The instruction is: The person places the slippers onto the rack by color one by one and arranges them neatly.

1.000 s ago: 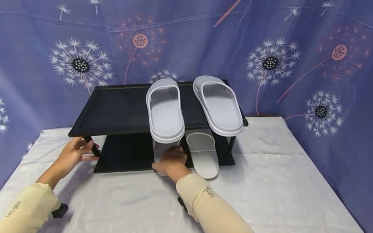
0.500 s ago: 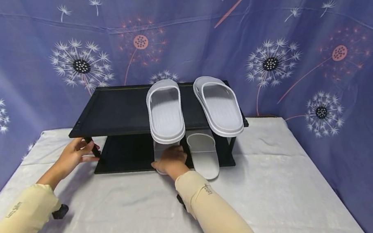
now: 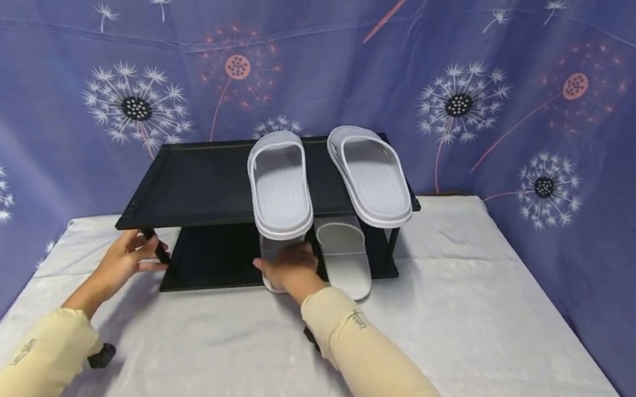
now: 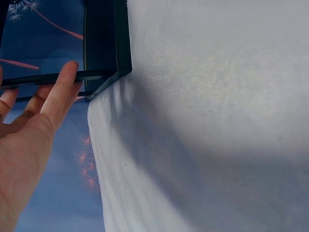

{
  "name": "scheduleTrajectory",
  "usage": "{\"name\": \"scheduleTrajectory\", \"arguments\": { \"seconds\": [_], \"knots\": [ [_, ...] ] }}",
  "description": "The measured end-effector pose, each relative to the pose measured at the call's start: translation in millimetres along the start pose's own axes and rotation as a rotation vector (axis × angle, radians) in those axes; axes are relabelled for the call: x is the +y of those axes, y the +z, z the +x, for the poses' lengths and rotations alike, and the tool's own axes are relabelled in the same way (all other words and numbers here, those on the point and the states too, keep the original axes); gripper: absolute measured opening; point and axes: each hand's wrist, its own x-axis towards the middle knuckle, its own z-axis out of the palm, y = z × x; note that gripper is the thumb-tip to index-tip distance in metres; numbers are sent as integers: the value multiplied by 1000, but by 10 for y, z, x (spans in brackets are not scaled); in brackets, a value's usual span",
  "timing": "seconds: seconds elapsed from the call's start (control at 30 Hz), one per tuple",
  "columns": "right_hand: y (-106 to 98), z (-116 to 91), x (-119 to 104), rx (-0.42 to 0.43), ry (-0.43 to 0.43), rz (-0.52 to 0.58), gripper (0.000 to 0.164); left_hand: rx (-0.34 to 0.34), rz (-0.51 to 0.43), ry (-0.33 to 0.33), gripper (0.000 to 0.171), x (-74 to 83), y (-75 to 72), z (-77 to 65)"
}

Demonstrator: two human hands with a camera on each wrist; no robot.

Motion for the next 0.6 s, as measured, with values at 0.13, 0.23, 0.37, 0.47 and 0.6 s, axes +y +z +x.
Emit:
{"name": "scheduleTrajectory", "arguments": {
  "seconds": [0.13,0.23,0.37,0.47,0.6],
  "knots": [
    [-45,-2,-6,17,-12,27,81,5,-6,-7,32,-85,-27,49],
    [-74,-22,4,29,-23,61,80,11,-8,-8,32,-169,-46,77],
    [-112,-55,39,50,-64,61,70,27,-9,-5,30,-237,-62,88],
    [-157,-83,63,65,-94,60,63,38,4,-9,32,-250,-74,94],
    [-225,-136,84,85,-133,68,56,35,40,-18,41,-250,-108,94]
  ]
}}
